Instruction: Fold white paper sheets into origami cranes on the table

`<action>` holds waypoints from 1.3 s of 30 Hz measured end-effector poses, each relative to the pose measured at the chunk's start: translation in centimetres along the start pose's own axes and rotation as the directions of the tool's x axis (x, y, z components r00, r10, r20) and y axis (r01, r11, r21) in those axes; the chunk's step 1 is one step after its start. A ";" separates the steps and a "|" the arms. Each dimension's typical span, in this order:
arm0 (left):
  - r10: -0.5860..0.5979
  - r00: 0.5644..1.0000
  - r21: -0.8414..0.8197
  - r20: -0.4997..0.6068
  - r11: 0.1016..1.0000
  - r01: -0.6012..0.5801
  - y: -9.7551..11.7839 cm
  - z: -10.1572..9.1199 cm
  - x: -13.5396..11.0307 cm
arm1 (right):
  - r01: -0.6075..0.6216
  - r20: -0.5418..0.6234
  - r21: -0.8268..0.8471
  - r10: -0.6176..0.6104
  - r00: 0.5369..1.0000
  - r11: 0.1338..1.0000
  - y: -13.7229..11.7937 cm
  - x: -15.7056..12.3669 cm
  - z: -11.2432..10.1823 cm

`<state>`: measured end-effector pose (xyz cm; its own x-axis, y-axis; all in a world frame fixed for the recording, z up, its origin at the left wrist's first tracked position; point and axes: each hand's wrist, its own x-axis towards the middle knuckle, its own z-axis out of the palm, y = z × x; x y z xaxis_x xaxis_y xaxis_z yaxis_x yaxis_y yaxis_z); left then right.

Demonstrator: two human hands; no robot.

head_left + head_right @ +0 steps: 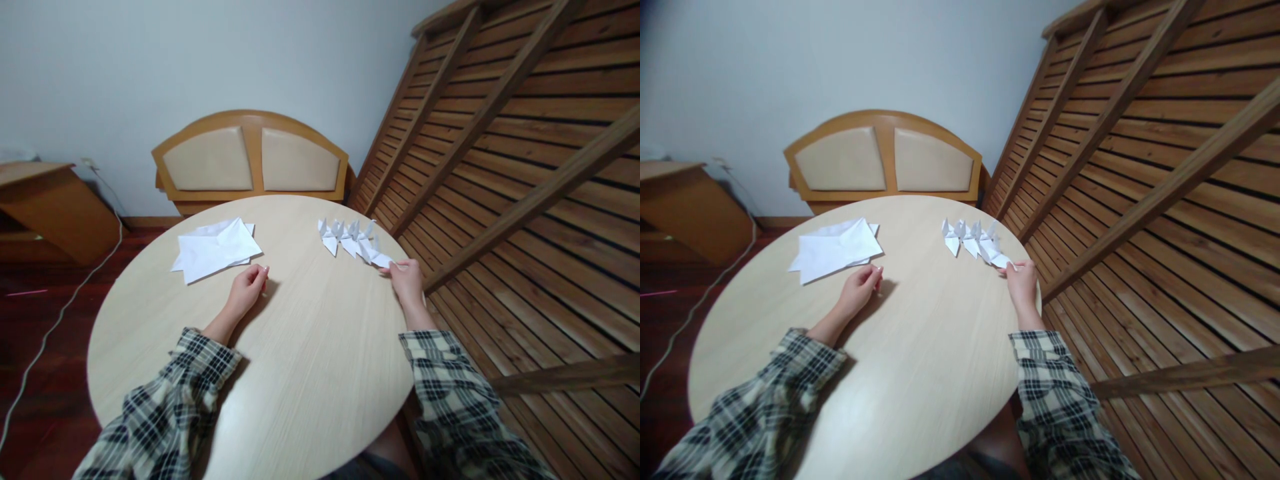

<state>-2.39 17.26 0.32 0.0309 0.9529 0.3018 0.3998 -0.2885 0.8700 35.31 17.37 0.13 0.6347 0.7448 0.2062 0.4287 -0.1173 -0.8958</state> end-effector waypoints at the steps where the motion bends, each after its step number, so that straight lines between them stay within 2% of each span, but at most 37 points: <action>1: -0.002 1.000 0.006 0.003 1.000 0.002 0.1 0.0 0.0 | 0.028 0.000 -0.113 -0.029 1.000 0.993 -0.1 -0.1 -0.2; 4: 0.003 1.000 0.016 0.009 1.000 -0.003 0.1 -0.1 0.0 | 0.070 0.051 -0.412 -0.054 0.997 0.909 -0.4 -0.5 -0.8; 7: -0.010 1.000 0.002 0.020 1.000 0.010 0.1 -0.1 -0.1 | 0.086 0.093 -0.553 -0.041 0.995 0.829 -0.8 -0.8 -1.2; 12: -0.006 0.999 0.021 0.037 1.000 0.006 0.1 -0.1 -0.1 | 0.073 0.129 -0.659 0.017 0.992 0.748 -1.1 -1.2 -1.5; 18: 0.014 0.999 0.058 0.033 0.998 -0.016 0.4 -0.2 -0.1 | 0.161 0.211 -0.749 0.001 0.977 0.643 -1.0 -1.7 -1.5; 20: 0.019 0.999 0.059 0.028 0.998 -0.020 0.4 -0.2 -0.1 | 0.160 0.192 -0.760 -0.018 0.981 0.629 -1.2 -1.8 -1.7; 24: 0.023 0.999 0.055 0.022 0.998 -0.024 0.1 -0.1 -0.1 | 0.147 0.075 -0.756 -0.139 0.987 0.637 -2.7 -2.2 -2.2; 27: 0.009 1.000 0.060 0.020 0.998 -0.010 -0.2 0.0 0.0 | 0.259 0.078 -0.723 -0.298 0.951 0.640 -4.8 -2.8 -2.2; 32: 0.012 1.000 0.128 -0.004 0.992 -0.012 -0.5 -0.1 0.0 | 0.504 0.240 -0.536 -0.450 0.860 0.678 -9.1 -4.1 -0.3; 35: 0.035 0.997 0.261 -0.074 0.965 -0.014 -0.7 -0.6 0.3 | 0.620 0.341 -0.359 -0.521 0.783 0.697 -10.8 -4.7 2.2; 39: 0.137 0.973 0.492 -0.188 0.870 -0.027 -1.4 -2.1 1.0 | 0.674 0.462 -0.183 -0.543 0.701 0.716 -11.3 -5.6 6.3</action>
<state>-4.86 18.44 0.29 -0.0874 0.8696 0.4859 0.7977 -0.2310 0.5571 22.93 18.67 6.62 -0.0849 0.8897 0.4487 0.8522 0.2981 -0.4299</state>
